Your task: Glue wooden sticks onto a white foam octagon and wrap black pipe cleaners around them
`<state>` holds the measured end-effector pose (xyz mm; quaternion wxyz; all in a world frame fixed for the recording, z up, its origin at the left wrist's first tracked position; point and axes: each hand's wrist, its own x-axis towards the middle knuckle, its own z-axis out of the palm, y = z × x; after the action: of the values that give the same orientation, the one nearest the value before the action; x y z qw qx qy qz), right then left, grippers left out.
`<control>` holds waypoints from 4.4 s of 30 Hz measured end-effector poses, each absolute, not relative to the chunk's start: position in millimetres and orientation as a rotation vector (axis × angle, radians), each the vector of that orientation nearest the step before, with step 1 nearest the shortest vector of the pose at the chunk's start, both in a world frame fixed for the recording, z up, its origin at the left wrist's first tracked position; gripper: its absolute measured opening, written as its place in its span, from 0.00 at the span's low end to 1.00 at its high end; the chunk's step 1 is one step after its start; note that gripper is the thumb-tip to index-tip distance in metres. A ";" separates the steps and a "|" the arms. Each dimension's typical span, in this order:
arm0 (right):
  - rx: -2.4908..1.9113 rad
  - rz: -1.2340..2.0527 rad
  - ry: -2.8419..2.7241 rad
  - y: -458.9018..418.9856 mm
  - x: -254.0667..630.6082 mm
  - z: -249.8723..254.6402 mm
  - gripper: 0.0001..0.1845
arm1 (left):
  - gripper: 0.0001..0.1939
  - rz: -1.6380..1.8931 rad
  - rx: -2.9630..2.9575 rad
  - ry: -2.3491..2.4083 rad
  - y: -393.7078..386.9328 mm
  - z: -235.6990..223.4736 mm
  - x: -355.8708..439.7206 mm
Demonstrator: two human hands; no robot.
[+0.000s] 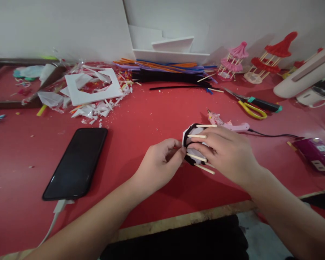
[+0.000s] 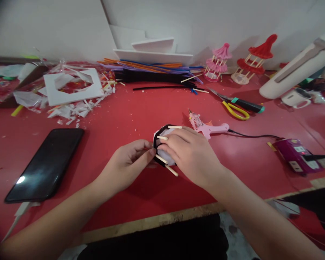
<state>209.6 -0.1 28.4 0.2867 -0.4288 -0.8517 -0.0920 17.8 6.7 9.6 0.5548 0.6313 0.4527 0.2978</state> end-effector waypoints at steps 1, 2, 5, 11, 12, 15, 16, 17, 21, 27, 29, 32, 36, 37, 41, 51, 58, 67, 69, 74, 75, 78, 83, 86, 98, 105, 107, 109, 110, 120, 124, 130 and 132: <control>-1.135 -0.221 -2.298 -0.2 210.9 29.5 0.10 | 0.09 0.707 1.479 1.056 6.7 8.6 18.2; -1.122 -0.202 -2.317 -0.4 211.9 30.7 0.11 | 0.09 0.710 1.463 1.042 6.6 7.7 18.5; -1.102 -0.223 -2.333 -1.9 212.6 34.6 0.13 | 0.08 0.699 1.432 0.996 6.4 6.6 18.8; -1.184 -0.307 -2.332 -7.1 208.6 39.0 0.12 | 0.08 0.686 1.446 0.938 7.5 10.2 17.5; -1.185 -0.308 -2.336 -8.1 208.1 39.3 0.12 | 0.07 0.686 1.462 0.941 7.9 10.9 17.2; -1.185 -0.256 -2.385 -10.6 208.0 39.4 0.12 | 0.08 0.666 1.532 0.993 8.9 11.9 16.5; -1.179 -0.226 -2.403 -11.1 208.2 39.2 0.11 | 0.08 0.653 1.547 1.013 9.1 11.7 16.6; -1.169 -0.197 -2.418 -11.3 208.5 39.0 0.10 | 0.08 0.638 1.549 1.025 9.1 11.3 16.8; -1.183 -0.120 -2.463 -8.4 206.9 38.0 0.09 | 0.09 0.623 1.471 1.066 8.6 7.6 18.0; -1.035 -0.226 -2.328 -11.6 198.7 49.3 0.09 | 0.08 0.749 1.273 1.136 12.0 6.2 18.4; -0.980 -0.260 -2.214 -20.6 199.7 54.3 0.08 | 0.06 0.823 1.061 1.118 13.8 8.1 19.5; -0.905 -0.275 -2.091 -34.7 203.3 51.6 0.08 | 0.07 0.910 0.789 1.084 15.5 10.5 21.4; -1.075 -0.322 -2.166 -36.7 202.1 25.2 0.05 | 0.08 0.944 0.668 1.030 13.9 11.3 22.4; -1.120 -0.333 -2.169 -34.1 200.8 17.5 0.07 | 0.09 0.939 0.655 1.017 13.1 11.2 22.6; -1.163 -0.356 -2.178 -23.9 196.9 -1.3 0.10 | 0.09 0.916 0.629 0.975 9.8 11.0 24.6; -1.209 -0.281 -2.107 -25.7 194.7 -0.9 0.08 | 0.09 0.912 0.634 0.906 6.4 10.5 28.2; -1.217 -0.302 -2.107 -26.4 192.2 0.1 0.06 | 0.09 0.926 0.648 0.869 5.2 7.5 29.3; -1.177 -0.335 -2.140 -25.0 193.3 0.5 0.05 | 0.09 0.926 0.674 0.892 3.4 9.2 30.8; -1.167 -0.338 -2.148 -24.4 193.5 0.7 0.04 | 0.08 0.928 0.704 0.919 3.5 9.5 31.5; -1.133 -0.352 -2.151 -25.2 194.4 -1.2 0.07 | 0.08 0.973 0.793 0.975 3.2 7.8 32.1; -1.128 -0.349 -2.139 -25.7 194.8 -1.6 0.09 | 0.08 0.978 0.797 0.975 3.1 7.3 31.9; -1.122 -0.342 -2.120 -27.2 197.4 -1.1 0.13 | 0.09 0.982 0.794 0.969 3.1 6.8 30.8; -1.152 -0.394 -2.144 -27.5 202.6 0.4 0.14 | 0.09 0.979 0.775 1.005 3.9 8.5 29.5; -1.175 -0.402 -2.151 -26.5 203.3 -3.3 0.16 | 0.10 0.978 0.783 1.023 3.7 8.3 30.1; -1.280 -0.455 -2.214 -26.0 200.8 -4.0 0.08 | 0.09 0.958 0.931 1.070 5.5 1.2 30.5; -1.268 -0.402 -2.183 -26.5 205.7 0.2 0.09 | 0.09 0.981 0.918 1.081 8.3 -2.2 32.9; -1.299 -0.397 -2.107 -26.5 208.9 3.0 0.14 | 0.09 0.991 0.890 1.078 8.3 -1.1 32.6; -1.380 -0.337 -2.049 -24.9 212.6 5.2 0.20 | 0.09 0.987 0.881 1.079 8.0 0.6 32.0; -1.415 -0.271 -2.059 -23.2 214.2 5.7 0.20 | 0.09 0.980 0.886 1.080 7.9 1.4 31.5; -1.403 0.078 -2.392 -34.6 220.6 40.6 0.10 | 0.08 0.928 1.216 1.102 6.7 -1.0 26.6; -1.247 -0.012 -2.461 -46.2 228.8 84.9 0.13 | 0.07 0.829 1.474 1.164 4.4 -0.2 26.1; -1.110 -0.484 -2.721 -15.1 221.5 80.5 0.16 | 0.07 0.735 1.619 1.060 0.4 5.9 26.9; -1.088 -0.577 -2.755 -10.7 215.2 71.6 0.16 | 0.08 0.706 1.639 1.040 -0.1 6.6 26.3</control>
<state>215.2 -10.7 71.6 0.0616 -0.3599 -0.9112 -0.1908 26.3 -0.1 6.6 0.5123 0.6814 0.4325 0.2936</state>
